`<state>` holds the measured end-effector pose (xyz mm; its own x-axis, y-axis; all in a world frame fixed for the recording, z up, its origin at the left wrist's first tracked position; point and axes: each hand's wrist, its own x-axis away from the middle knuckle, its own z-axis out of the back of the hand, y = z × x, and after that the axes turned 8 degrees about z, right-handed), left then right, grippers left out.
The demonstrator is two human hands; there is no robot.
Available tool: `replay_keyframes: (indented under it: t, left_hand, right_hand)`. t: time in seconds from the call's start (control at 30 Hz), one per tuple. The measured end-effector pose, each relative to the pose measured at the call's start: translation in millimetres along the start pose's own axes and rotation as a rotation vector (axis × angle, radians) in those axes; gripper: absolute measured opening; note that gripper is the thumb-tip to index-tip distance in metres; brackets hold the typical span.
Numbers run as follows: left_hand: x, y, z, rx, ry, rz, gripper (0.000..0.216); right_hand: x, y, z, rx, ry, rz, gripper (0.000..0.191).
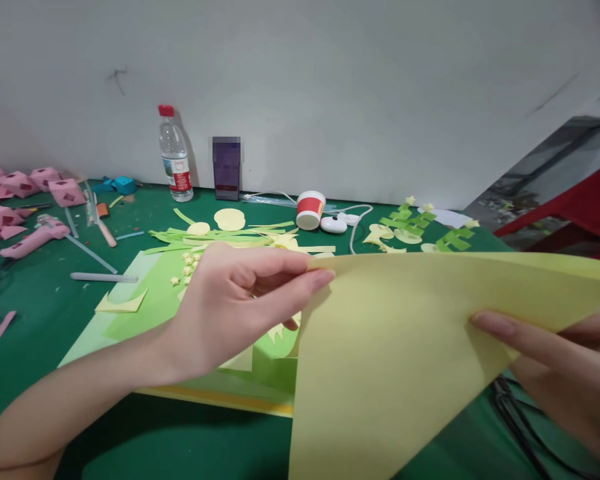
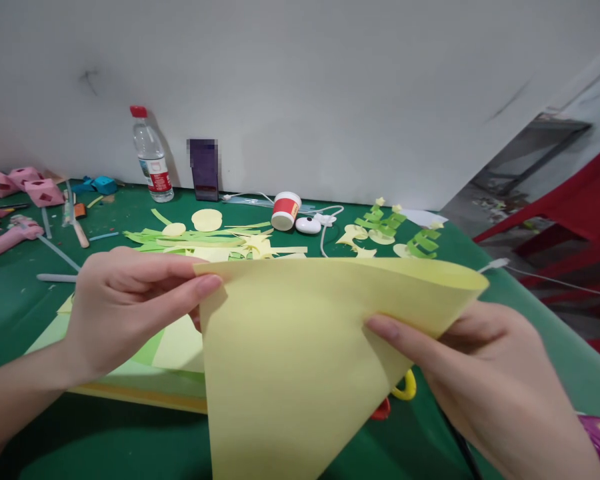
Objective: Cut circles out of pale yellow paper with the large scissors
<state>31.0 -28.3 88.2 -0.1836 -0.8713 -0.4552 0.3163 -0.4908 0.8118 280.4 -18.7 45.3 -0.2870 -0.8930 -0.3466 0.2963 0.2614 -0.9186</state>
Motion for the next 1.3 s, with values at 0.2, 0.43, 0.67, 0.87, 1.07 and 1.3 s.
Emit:
replay_keyframes:
  t: [0.2,0.43,0.67,0.87,1.07,1.3]
  left_hand:
    - [-0.6,-0.6,-0.4,-0.006,-0.002,-0.007,0.012]
    - [-0.5,-0.6,-0.7,-0.018,-0.005,-0.010,0.012]
    - [-4.8,-5.2,4.3,-0.064,0.056,0.008,0.014]
    - [-13.2,-13.9,9.2,0.005,0.173,0.135,0.015]
    - [-19.6,-16.8,8.5,0.006,0.214,0.224,0.016]
    - [-14.0,-15.6,6.5,-0.113,0.271,0.173,0.021]
  right_hand:
    - [2.3,5.5,0.3,0.049,0.023,0.060,0.023]
    - [2.6,10.9,3.9,0.092,0.044,0.089,0.026]
    - [0.4,5.9,3.6,-0.139,-0.076,-0.133,0.025]
    - [-9.6,-14.7,4.5,-0.179,-0.293,-0.254,0.024]
    - [-15.8,-17.0,6.9,-0.343,-0.713,-0.282,0.014]
    - [-19.7,-13.5,10.5,-0.305,-0.550,-0.283,0.008]
